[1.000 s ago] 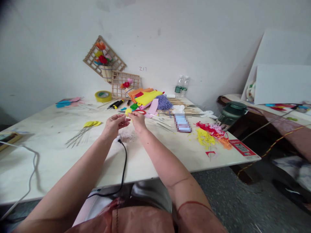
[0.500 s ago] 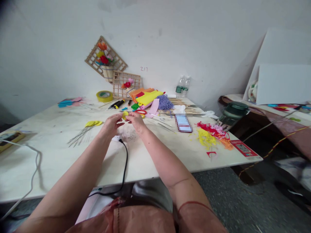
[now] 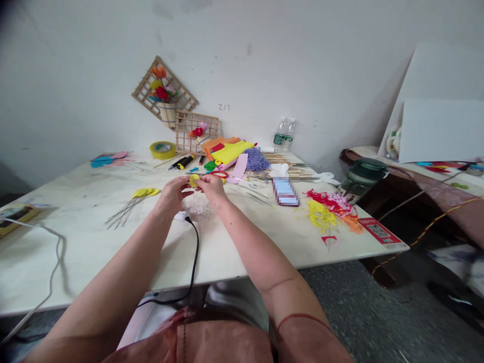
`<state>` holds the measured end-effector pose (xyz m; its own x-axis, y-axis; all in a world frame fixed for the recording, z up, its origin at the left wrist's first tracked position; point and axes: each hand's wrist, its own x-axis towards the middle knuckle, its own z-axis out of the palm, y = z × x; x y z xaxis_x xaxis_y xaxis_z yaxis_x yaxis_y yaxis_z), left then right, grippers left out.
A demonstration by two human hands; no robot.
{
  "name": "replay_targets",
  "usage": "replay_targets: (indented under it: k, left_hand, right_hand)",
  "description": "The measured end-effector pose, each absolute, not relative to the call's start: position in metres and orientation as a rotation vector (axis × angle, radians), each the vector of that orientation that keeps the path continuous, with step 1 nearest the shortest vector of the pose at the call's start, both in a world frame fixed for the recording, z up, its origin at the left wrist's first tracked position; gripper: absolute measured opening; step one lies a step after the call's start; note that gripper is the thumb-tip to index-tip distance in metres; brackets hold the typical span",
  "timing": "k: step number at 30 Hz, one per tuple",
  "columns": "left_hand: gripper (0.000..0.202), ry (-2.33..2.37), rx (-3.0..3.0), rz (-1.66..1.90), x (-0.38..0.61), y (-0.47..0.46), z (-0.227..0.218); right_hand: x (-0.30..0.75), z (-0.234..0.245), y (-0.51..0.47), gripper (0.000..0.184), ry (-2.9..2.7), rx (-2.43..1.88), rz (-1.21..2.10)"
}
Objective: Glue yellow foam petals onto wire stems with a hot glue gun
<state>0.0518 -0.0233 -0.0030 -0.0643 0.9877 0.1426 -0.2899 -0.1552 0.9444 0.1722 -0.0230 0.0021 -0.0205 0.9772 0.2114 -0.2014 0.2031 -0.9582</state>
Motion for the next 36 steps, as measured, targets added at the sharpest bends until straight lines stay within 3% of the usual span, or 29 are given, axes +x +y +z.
replay_targets:
  k: [7,17,29,36]
  left_hand:
    - [0.027,0.931,1.135,1.452,0.051,-0.026,-0.003]
    - [0.028,0.882,0.833,1.679,0.043,-0.018,-0.002]
    - [0.031,0.928,0.946,1.619,0.039,-0.017,-0.005]
    - [0.035,0.969,0.948,1.606,0.038,-0.017,-0.004]
  right_hand:
    - [0.174,0.001,-0.022,0.01,-1.292,-0.857,1.206]
    - [0.165,-0.006,-0.03,0.009,-1.395,-0.854,1.368]
    - [0.165,-0.008,-0.028,0.01,-1.426,-0.975,1.254]
    - [0.168,-0.01,-0.02,0.018,-1.554,-1.064,0.938]
